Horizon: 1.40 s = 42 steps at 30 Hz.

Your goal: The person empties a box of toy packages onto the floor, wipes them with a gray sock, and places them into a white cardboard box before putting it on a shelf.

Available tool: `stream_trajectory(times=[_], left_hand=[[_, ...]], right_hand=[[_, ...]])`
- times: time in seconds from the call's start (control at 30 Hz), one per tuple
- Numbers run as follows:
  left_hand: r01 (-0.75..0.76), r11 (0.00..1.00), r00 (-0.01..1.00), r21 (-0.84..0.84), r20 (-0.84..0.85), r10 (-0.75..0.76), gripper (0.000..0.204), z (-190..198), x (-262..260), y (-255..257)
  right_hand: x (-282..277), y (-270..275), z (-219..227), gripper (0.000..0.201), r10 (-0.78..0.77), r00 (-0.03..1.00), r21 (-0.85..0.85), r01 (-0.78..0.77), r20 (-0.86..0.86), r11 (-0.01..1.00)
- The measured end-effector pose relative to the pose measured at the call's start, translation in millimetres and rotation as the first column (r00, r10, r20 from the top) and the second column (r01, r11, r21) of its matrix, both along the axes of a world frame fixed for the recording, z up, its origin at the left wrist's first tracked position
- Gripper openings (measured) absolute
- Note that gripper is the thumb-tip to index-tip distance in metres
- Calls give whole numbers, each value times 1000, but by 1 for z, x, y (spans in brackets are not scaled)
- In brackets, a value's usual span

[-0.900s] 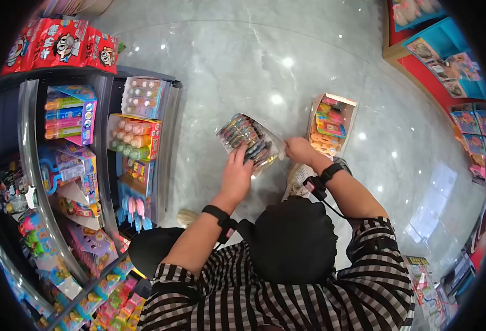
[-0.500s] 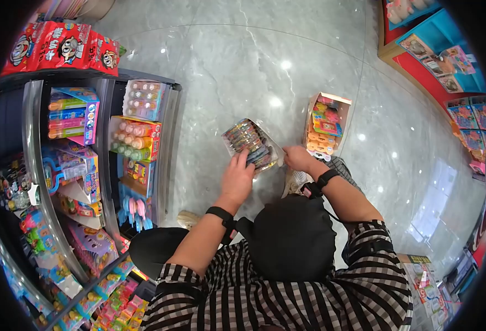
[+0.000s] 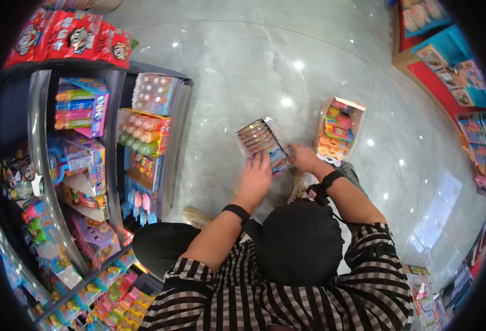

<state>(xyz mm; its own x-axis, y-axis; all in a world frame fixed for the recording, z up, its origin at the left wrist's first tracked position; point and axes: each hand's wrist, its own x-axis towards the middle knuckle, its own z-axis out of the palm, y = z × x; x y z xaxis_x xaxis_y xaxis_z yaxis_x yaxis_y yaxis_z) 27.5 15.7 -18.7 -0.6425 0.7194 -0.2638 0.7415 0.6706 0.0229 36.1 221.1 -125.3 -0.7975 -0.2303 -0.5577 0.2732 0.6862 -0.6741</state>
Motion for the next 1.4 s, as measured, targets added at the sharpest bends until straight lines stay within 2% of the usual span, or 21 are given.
stream_trajectory(times=[0.13, 0.2, 0.27, 0.37, 0.5, 0.57, 0.77, 0.8, 0.83, 0.87, 0.93, 0.97, 1.03, 1.07, 1.13, 1.17, 1.23, 1.27, 1.33, 1.37, 1.4], left_hand=[[-40, 998, 998, -37, 37, 42, 32, 15, 2, 8], [82, 984, 997, 155, -26, -79, 36, 21, 0, 8], [102, 987, 995, 122, -15, -101, 47, 23, -3, 10], [-5, 992, 995, 124, 100, -7, 64, 13, -3, 11], [73, 995, 990, 70, 118, -81, 64, 5, 1, 8], [-23, 998, 980, 61, 199, 10, 67, -3, 7, 7], [-83, 997, 994, -4, 69, 83, 79, 2, -11, -12], [-127, 992, 989, -13, 77, 128, 84, 7, -13, -11], [-170, 985, 969, 28, 186, 162, 92, 12, -15, -12], [-170, 985, 969, 28, 186, 162, 92, 17, -16, -13], [-288, 944, 930, 163, 282, 235, 91, 23, -17, -18], [-290, 943, 929, 161, 283, 237, 91, 23, -16, -23], [-498, 821, 850, 279, 345, 398, 87, 18, -14, -35], [-499, 821, 850, 278, 345, 399, 87, 11, -14, -39], [-758, 555, 652, 343, 357, 669, 74, -7, -14, -51], [-762, 551, 647, 340, 358, 674, 74, -14, -17, -56], [-956, 287, 271, 59, 549, 791, 59, -26, -33, -62], [-958, 281, 266, 58, 549, 792, 59, -34, -39, -65], [-985, 160, 153, 59, 722, 675, 50, -43, -47, -67], [-986, 157, 148, 56, 725, 672, 50, -47, -49, -69], [-991, 115, 8, -73, 812, 584, 48, -28, -57, -63]], right_hand=[[-16, -5, -2, 50, 39, 999, -12, -39, -24, 999], [-22, -10, 4, 46, 69, 995, -27, -67, 69, 997], [-25, -10, 12, 42, 92, 992, -43, -89, 91, 995], [-20, -11, 3, 41, 81, 995, -2, -81, 53, 997], [-20, -15, 2, 41, 78, 996, -12, -79, -32, 997], [-20, -14, -5, 41, 109, 992, 20, -108, -66, 994], [-23, -23, -9, 45, 119, 993, -47, -118, 15, 992], [-24, -25, -9, 47, 49, 997, -78, -45, 54, 996], [-25, -25, -10, 50, -20, 995, -103, 30, 96, 994], [-26, -25, -11, 50, -20, 995, -103, 30, 96, 994], [-32, -26, -7, 54, -176, 984, -185, 174, 5, 967], [-33, -27, -5, 54, -175, 985, -186, 173, 7, 967], [-38, -29, -4, 54, -149, 985, -172, 133, -85, 976], [-42, -30, -4, 54, -148, 985, -173, 132, -85, 976], [-47, -34, -6, 53, -67, 973, -157, 32, -221, 987], [-49, -37, -7, 53, -61, 974, -159, 26, -219, 987], [-55, -42, -10, 49, 3, 988, -27, -7, -158, 1000], [-57, -42, -12, 49, 8, 988, -27, -12, -156, 1000], [-61, -41, -13, 39, -3, 993, 42, 8, -122, 999], [-64, -38, -13, 39, 0, 993, 46, 6, -118, 999], [-67, -33, -11, 36, -26, 997, -23, 24, -67, 999]])
